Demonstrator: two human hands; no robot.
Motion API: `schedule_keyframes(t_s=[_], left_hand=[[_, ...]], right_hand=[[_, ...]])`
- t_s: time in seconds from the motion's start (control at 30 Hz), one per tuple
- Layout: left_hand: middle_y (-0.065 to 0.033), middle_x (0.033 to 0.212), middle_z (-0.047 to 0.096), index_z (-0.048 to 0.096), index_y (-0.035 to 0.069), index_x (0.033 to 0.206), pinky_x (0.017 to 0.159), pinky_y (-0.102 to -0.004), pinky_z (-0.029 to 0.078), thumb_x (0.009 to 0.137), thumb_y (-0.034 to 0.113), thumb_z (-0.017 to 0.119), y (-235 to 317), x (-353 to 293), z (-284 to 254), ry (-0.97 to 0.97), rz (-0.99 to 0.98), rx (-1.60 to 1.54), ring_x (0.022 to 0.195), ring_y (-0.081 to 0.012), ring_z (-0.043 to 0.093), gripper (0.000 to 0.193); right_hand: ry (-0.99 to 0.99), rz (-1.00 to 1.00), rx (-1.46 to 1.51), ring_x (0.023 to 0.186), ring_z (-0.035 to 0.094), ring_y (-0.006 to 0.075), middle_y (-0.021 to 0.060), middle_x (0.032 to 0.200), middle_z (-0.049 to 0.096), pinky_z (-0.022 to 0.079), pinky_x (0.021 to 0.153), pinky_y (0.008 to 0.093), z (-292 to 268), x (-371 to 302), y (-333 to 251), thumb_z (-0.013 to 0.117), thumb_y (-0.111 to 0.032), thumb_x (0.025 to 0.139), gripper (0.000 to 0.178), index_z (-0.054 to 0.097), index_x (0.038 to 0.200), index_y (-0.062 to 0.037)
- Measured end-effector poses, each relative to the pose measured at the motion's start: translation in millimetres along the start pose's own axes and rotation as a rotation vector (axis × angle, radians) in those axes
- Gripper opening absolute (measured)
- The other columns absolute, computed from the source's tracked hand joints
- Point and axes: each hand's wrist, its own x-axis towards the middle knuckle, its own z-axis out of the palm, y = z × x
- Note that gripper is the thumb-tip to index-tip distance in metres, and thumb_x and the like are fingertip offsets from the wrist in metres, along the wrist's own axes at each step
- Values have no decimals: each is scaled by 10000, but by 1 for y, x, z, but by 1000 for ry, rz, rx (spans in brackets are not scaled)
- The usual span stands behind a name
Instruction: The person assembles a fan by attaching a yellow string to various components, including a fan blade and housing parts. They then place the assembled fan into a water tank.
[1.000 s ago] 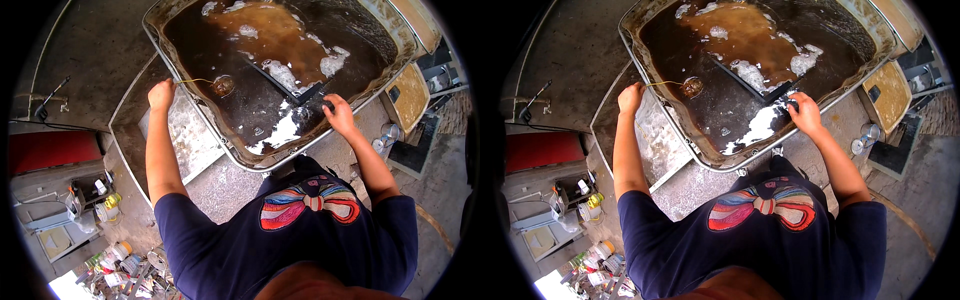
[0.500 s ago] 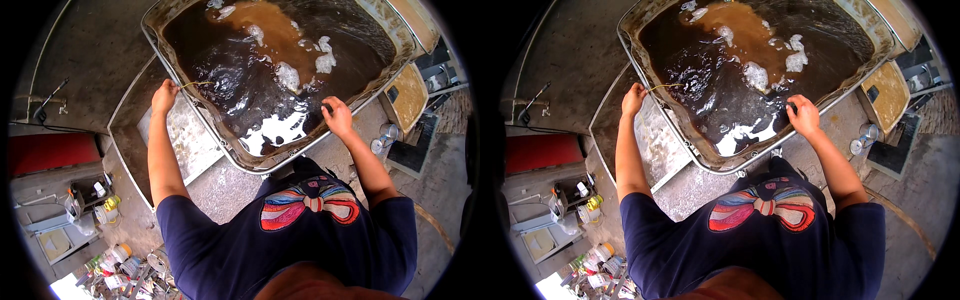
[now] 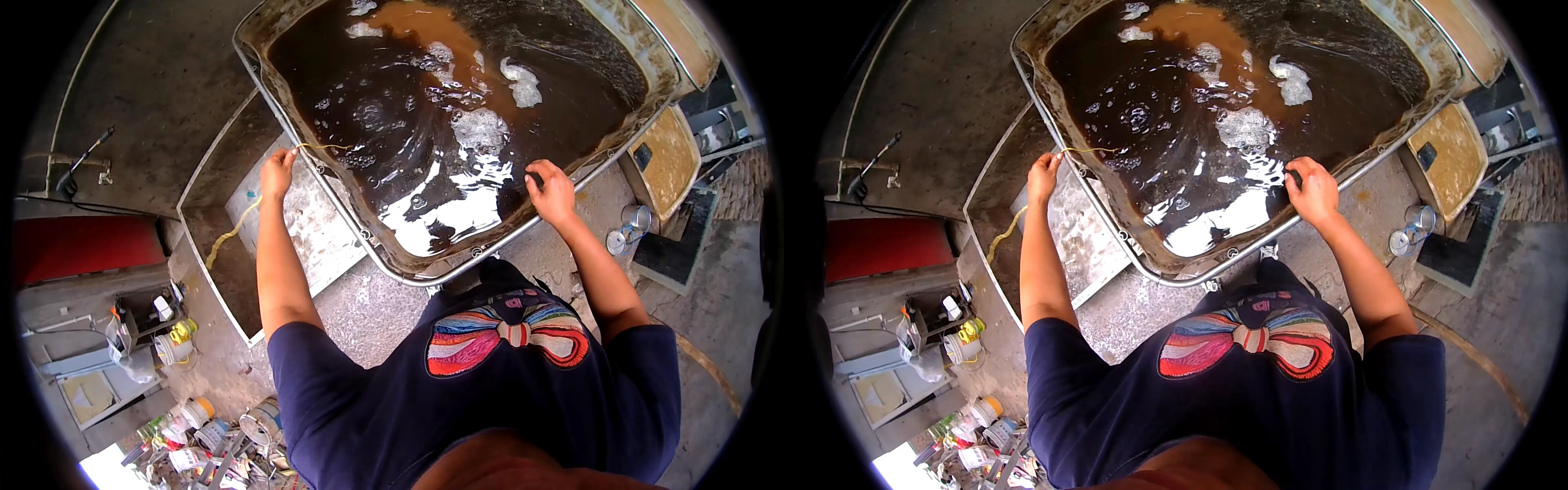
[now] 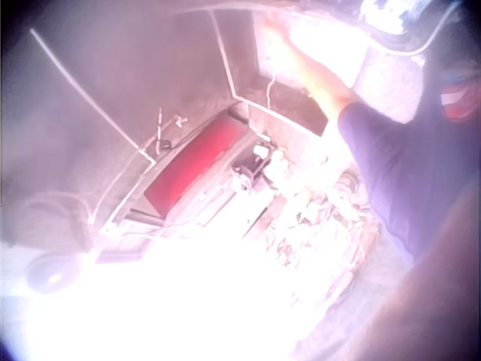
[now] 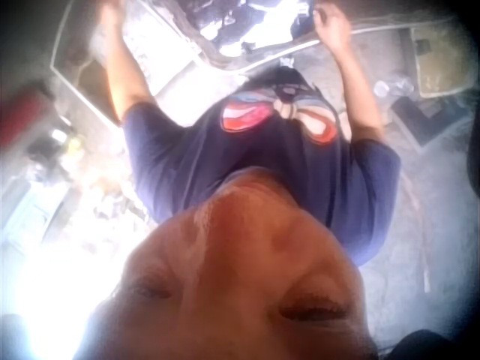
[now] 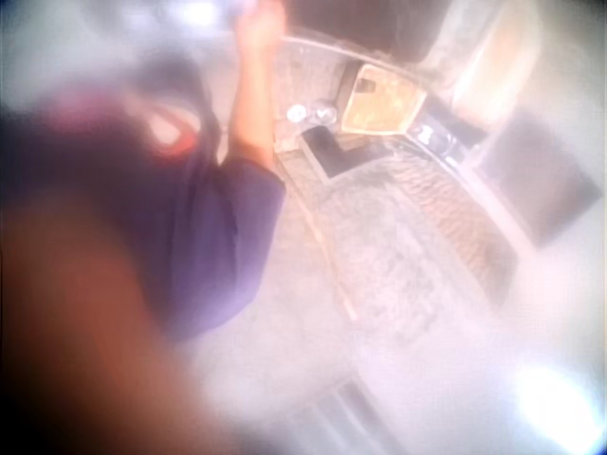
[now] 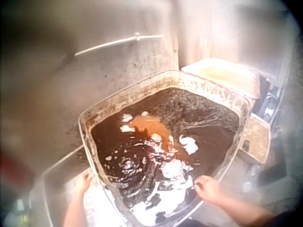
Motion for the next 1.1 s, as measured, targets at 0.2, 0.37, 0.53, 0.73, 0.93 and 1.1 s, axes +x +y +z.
schedule_keyframes(t_s=[0.2, 0.37, 0.53, 0.73, 0.93, 1.1], left_hand=[[-156, 837, 657, 650, 73, 925, 715, -409, 470, 854, 397, 596, 2, 13, -15, -25, -13, 122, 801, -329, 628, 337], [-165, 906, 647, 622, 82, 960, 740, -443, 460, 892, 325, 536, -28, 10, -4, 12, 119, 205, 864, -361, 604, 266], [-168, 947, 636, 605, 91, 1014, 787, -447, 447, 913, 241, 492, -73, -22, 11, 107, 58, 228, 889, -359, 589, 214], [-149, 944, 640, 607, 92, 1026, 860, -434, 407, 892, 152, 493, -93, -41, 40, 413, 123, 318, 927, -320, 580, 186], [-208, 870, 648, 606, 54, 965, 751, -459, 471, 908, 178, 407, -76, -39, 105, 181, -252, 289, 863, -370, 610, 242], [-191, 891, 669, 648, 63, 947, 761, -421, 491, 924, 330, 373, -85, 3, 177, -25, -333, 103, 920, -357, 627, 384]], right_hand=[[-5, -1, 3, 873, 601, 296, 73, 927, 630, 486, 747, 384, 1, 1, 0, 626, -149, 775, 123, 634, 875, -79], [9, -6, -1, 874, 602, 293, 71, 925, 631, 487, 745, 379, 2, 1, 0, 623, -145, 776, 117, 638, 870, -77], [7, 2, 6, 870, 604, 288, 64, 914, 634, 488, 740, 378, 3, 2, -1, 619, -143, 779, 108, 636, 863, -77], [-13, 2, -13, 849, 607, 288, 66, 892, 634, 488, 730, 376, 5, 4, -3, 620, -143, 778, 101, 634, 854, -78], [-20, -5, -17, 839, 606, 292, 72, 873, 633, 486, 727, 374, 7, 5, -4, 620, -141, 777, 96, 632, 842, -71], [-22, -18, -10, 808, 610, 297, 83, 851, 631, 489, 701, 380, 7, 8, -6, 627, -128, 768, 91, 631, 830, -61]])
